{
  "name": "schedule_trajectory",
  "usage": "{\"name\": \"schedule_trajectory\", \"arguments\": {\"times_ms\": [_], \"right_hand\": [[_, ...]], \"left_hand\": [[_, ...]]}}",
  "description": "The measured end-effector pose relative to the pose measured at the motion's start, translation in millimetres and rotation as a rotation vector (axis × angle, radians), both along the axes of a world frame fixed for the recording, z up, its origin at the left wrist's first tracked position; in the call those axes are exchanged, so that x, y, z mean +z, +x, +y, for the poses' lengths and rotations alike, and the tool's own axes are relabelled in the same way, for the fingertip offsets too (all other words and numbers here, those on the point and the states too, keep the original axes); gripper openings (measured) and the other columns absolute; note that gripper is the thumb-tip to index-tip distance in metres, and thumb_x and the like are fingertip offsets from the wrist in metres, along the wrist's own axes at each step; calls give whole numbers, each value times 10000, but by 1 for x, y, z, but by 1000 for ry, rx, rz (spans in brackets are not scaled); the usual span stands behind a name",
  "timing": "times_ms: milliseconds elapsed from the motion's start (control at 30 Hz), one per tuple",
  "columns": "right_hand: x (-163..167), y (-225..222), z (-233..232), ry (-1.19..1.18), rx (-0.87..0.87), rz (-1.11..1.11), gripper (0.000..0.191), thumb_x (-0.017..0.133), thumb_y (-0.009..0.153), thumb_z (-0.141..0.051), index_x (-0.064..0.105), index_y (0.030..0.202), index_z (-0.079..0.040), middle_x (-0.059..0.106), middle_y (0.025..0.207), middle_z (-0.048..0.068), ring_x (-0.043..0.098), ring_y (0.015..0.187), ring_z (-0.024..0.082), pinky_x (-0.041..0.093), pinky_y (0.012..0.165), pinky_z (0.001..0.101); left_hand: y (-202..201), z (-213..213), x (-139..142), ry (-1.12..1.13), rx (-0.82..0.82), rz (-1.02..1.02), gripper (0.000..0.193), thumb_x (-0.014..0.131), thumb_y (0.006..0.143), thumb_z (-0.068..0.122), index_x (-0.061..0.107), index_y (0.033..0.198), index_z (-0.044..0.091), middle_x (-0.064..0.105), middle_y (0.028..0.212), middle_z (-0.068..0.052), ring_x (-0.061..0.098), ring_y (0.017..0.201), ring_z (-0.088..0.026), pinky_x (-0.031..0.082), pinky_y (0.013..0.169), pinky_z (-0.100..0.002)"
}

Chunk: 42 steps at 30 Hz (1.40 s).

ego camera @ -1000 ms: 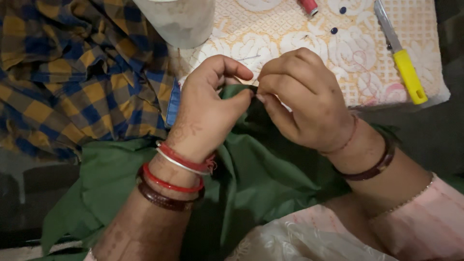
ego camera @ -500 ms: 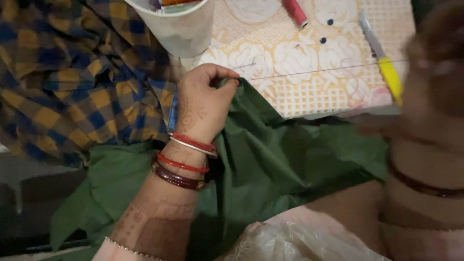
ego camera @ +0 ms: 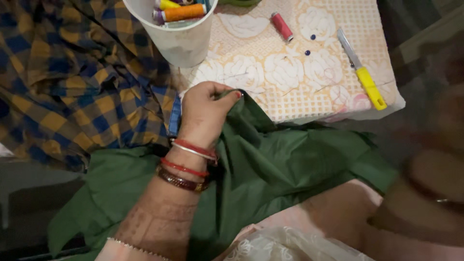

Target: The person sews a button onto a green garment by hand, working at a table with a needle and thread. They push the needle through the fabric and button repeatedly, pull the thread taut, and hold the garment steady while stitching the button in place.

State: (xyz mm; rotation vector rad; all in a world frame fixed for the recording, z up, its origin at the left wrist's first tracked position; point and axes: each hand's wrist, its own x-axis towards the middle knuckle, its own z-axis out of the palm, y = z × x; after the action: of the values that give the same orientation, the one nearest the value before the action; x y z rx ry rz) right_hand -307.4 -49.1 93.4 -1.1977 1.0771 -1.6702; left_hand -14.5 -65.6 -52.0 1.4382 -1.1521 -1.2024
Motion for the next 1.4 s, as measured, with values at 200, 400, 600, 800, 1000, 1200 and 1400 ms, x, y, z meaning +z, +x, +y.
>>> {"name": "schedule_trajectory", "arguments": {"times_ms": [200,400,600,800,1000,1200,1400], "right_hand": [[-64,95,9,265,197,478,96,699,988,10,684,1078,-18,686,959,37,647,848,79,546,768,232],[-88,117,9,253,240,654,78,745,901,-9,734,977,-21,700,901,9,629,749,52,527,671,204],[-85,123,10,245,238,687,64,748,883,-17,758,946,-22,684,873,15,618,713,50,513,635,209],[-83,124,10,224,217,741,63,752,872,-25,763,933,-19,711,859,20,632,700,50,522,628,211],[-89,125,12,241,205,729,56,754,877,-23,745,931,-10,733,848,24,634,709,38,524,628,211],[-94,130,13,291,253,524,94,722,916,19,695,1006,16,737,928,34,674,818,50,563,724,211],[-84,119,6,408,457,227,140,705,940,22,677,1076,5,733,935,29,698,850,80,579,781,226]], "left_hand": [[9,5,5,119,-43,258,114,776,830,67,752,914,-7,726,789,2,627,675,-48,506,610,-207],[12,9,9,101,-54,308,123,762,848,51,737,950,-12,727,814,4,623,685,-28,489,610,-186],[11,11,11,87,-59,308,124,768,842,40,728,952,-2,717,808,13,610,678,-21,476,596,-182],[9,12,14,6,-71,231,99,775,839,26,735,928,7,706,806,29,594,693,-18,477,607,-191],[7,28,34,-309,-51,-166,89,770,846,62,729,924,53,739,847,-40,706,795,-121,557,715,-265],[5,32,45,-332,-50,-266,97,761,843,90,718,927,68,742,854,-67,734,812,-173,559,737,-291],[6,25,34,-168,-78,96,76,742,867,27,703,933,28,694,841,35,586,762,-32,483,673,-209]]}}
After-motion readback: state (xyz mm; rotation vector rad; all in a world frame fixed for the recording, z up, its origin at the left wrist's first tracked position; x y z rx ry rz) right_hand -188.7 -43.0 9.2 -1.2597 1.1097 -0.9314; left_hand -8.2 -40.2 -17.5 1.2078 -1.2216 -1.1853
